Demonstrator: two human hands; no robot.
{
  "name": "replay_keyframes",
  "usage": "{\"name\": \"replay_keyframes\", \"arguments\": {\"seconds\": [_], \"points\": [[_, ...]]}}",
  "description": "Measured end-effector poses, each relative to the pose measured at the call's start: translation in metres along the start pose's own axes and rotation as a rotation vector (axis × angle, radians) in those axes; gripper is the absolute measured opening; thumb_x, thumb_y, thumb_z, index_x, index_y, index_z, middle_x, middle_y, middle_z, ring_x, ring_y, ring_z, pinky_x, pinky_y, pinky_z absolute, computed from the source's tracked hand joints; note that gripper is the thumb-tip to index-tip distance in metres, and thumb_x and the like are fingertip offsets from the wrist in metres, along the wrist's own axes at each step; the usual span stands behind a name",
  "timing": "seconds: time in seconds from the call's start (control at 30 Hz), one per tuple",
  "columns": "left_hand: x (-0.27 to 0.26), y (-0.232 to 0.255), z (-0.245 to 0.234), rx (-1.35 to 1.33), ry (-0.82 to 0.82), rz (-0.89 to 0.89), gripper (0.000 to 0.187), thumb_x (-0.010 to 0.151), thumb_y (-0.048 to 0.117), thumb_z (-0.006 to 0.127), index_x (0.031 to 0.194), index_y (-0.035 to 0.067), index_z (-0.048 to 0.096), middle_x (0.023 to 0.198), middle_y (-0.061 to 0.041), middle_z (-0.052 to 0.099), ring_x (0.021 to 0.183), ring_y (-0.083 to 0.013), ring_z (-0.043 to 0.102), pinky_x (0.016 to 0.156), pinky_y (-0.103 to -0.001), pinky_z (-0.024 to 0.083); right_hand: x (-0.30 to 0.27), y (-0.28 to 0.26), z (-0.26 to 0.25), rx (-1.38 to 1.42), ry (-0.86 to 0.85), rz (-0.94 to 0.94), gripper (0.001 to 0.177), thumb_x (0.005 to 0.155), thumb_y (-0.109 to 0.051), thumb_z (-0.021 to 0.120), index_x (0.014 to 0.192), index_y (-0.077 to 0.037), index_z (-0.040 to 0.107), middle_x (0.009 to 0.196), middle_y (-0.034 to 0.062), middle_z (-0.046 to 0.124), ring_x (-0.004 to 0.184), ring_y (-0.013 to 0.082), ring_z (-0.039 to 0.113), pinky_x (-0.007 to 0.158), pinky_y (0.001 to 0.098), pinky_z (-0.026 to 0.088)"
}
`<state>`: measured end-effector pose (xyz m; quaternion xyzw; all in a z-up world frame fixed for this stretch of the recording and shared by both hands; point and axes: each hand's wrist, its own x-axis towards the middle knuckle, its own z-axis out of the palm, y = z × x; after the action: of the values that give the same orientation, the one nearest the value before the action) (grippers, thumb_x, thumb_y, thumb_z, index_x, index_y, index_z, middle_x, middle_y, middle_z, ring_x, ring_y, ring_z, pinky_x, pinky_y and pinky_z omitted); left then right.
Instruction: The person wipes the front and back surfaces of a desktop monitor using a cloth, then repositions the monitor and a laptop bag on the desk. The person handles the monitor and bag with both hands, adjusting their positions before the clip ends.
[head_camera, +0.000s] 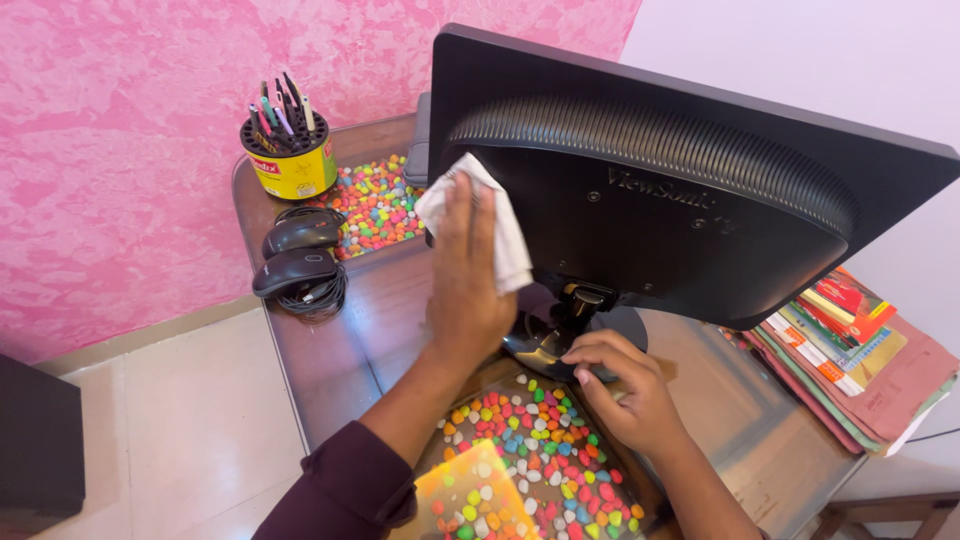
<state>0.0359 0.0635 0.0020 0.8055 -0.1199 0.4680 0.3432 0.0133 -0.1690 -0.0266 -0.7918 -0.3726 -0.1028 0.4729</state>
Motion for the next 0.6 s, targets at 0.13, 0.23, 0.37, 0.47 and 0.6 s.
{"name": "replay_keyframes", "arguments": {"seconds": [0.13,0.23,0.37,0.47,0.6], "points": [[-0.012,0.002,0.016,0.039,-0.078,0.055,0.07,0.099,0.012,0.057,0.162,0.003,0.028,0.171,-0.023,0.021,0.161,-0.0413,0.017,0.131,-0.057,0.015,0.001,-0.008,-0.001,-0.127,0.176,-0.009,0.016,0.085,0.0,0.062,0.098,-0.002,0.07,0.103,0.0093,0.07,0.09,0.0197,0.07,0.08,0.0319,0.056],[-0.014,0.003,0.021,0.09,-0.138,0.09,0.068,0.099,0.013,0.057,0.161,0.006,0.031,0.171,-0.019,0.023,0.161,-0.0372,0.018,0.131,-0.055,0.014,0.01,-0.015,-0.014,-0.526,0.519,-0.235,0.019,0.083,0.003,0.06,0.1,-0.002,0.065,0.104,0.0112,0.065,0.103,0.0286,0.063,0.098,0.0406,0.049],[-0.013,0.001,0.022,0.092,-0.123,0.106,0.069,0.098,0.014,0.057,0.161,0.006,0.031,0.17,-0.018,0.023,0.16,-0.0365,0.018,0.13,-0.054,0.013,0.026,-0.019,-0.055,-0.61,0.834,-0.215,0.024,0.093,-0.004,0.058,0.116,0.0,0.059,0.122,0.0164,0.058,0.115,0.0321,0.052,0.109,0.0394,0.041],[-0.016,-0.001,0.022,0.103,-0.129,0.108,0.07,0.097,0.013,0.057,0.161,0.005,0.031,0.17,-0.018,0.023,0.16,-0.0369,0.018,0.13,-0.054,0.014,0.052,-0.018,-0.076,-0.658,0.868,-0.358,0.03,0.102,-0.006,0.055,0.13,0.003,0.054,0.134,0.0198,0.053,0.13,0.0337,0.048,0.12,0.0415,0.037],[-0.015,0.0,0.018,0.122,-0.141,0.097,0.073,0.094,0.013,0.059,0.16,0.004,0.03,0.169,-0.02,0.024,0.159,-0.0382,0.019,0.129,-0.055,0.015,0.077,-0.021,-0.07,-0.624,0.923,-0.383,0.032,0.099,-0.01,0.053,0.128,0.004,0.056,0.131,0.0214,0.055,0.127,0.0365,0.049,0.117,0.046,0.036]]}}
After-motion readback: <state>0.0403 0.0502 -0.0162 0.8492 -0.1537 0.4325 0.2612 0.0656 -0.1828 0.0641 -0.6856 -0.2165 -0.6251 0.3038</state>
